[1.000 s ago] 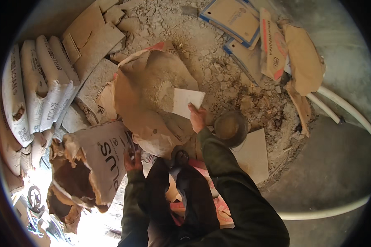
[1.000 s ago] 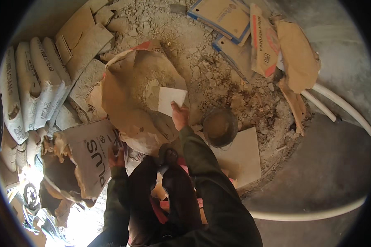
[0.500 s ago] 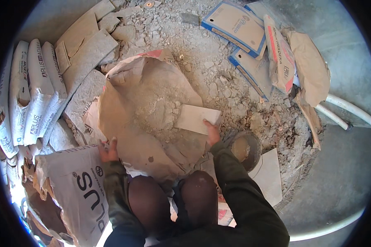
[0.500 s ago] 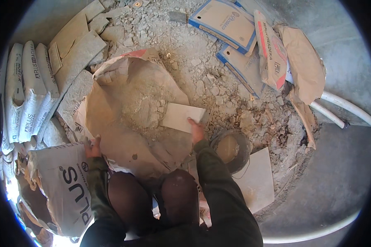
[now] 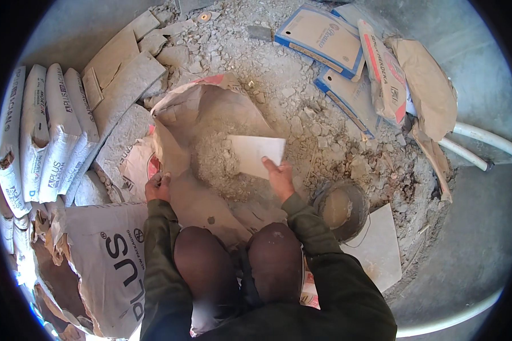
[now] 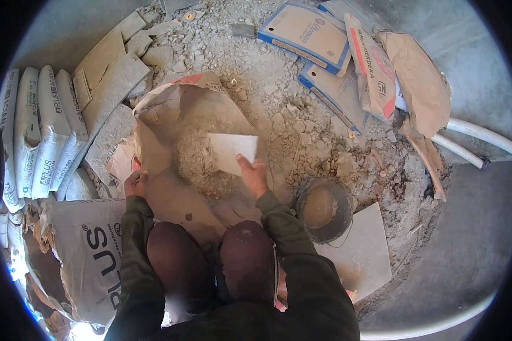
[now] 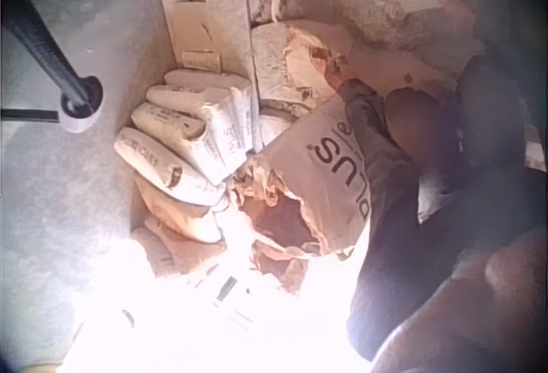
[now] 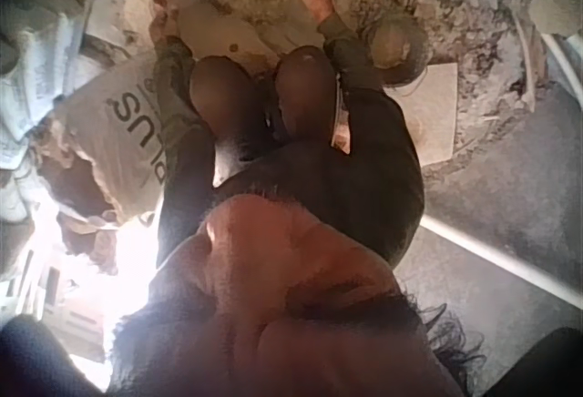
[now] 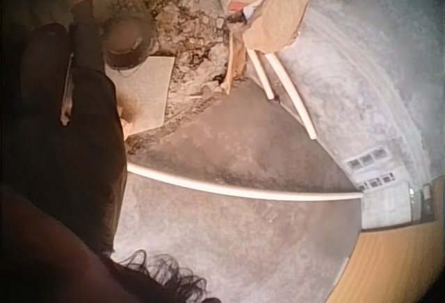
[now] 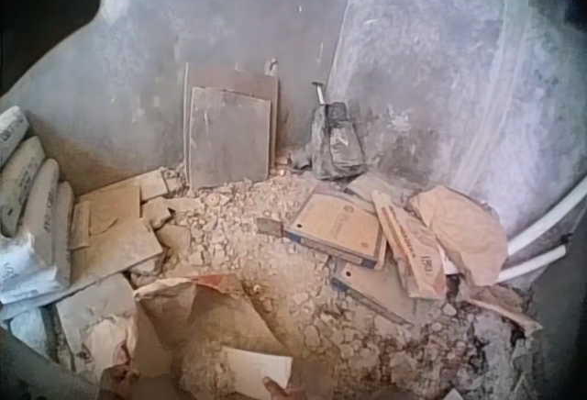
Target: The person reaches into a bag of dry mortar and uses a small tile to scoop and spread the material onto the back of the tile, repeating the scooping and spreading motion.
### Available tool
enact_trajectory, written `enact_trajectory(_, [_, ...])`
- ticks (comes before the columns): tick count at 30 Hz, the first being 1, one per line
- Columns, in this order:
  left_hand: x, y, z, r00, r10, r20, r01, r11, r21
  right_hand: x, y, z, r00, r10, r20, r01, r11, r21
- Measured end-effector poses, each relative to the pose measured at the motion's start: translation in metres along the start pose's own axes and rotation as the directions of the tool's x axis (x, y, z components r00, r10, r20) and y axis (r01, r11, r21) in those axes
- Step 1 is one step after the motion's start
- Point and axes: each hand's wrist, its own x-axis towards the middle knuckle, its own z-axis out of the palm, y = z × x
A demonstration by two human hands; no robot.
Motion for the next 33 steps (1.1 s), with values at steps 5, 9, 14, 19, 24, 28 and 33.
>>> enact_trajectory(5, [-0.004, 0.005, -0.011, 0.996, 0.01, 0.084, -0.009, 1.0, -0.008, 0.023, 0.022, -0.047, 0.96, 0.182, -0.212, -0.117, 0.952, 0.284])
enact_trajectory(9, [-0.005, 0.007, 0.002, 0.993, 0.085, 0.082, -0.09, 0.994, 0.056, 0.042, 0.048, -0.025, 0.966, 0.242, -0.097, -0.186, 0.9, 0.393])
enact_trajectory(14, [-0.01, 0.001, 0.001, 0.972, 0.195, -0.128, -0.166, 0.964, 0.208, 0.024, 0.012, 0.023, 0.999, 0.043, 0.026, -0.044, 0.997, 0.057])
enact_trajectory(19, [-0.019, 0.063, -0.028, 0.857, 0.478, -0.194, -0.367, 0.829, 0.422, -0.012, -0.01, -0.028, 0.993, -0.054, -0.103, 0.049, 0.997, -0.052])
enact_trajectory(24, [-0.076, 0.183, -0.011, 0.877, 0.478, 0.058, -0.481, 0.872, 0.09, -0.02, 0.039, -0.111, 0.952, 0.096, -0.289, -0.046, 0.984, 0.175])
enact_trajectory(28, [-0.117, 0.176, 0.044, 0.885, 0.44, 0.15, -0.452, 0.89, 0.056, -0.009, 0.074, -0.087, 0.901, 0.384, -0.203, -0.258, 0.849, 0.461])
enact_trajectory(33, [-0.155, 0.097, 0.133, 0.889, -0.069, 0.453, -0.262, 0.735, 0.625, 0.002, 0.028, -0.035, 0.991, 0.098, -0.09, -0.078, 0.976, 0.203])
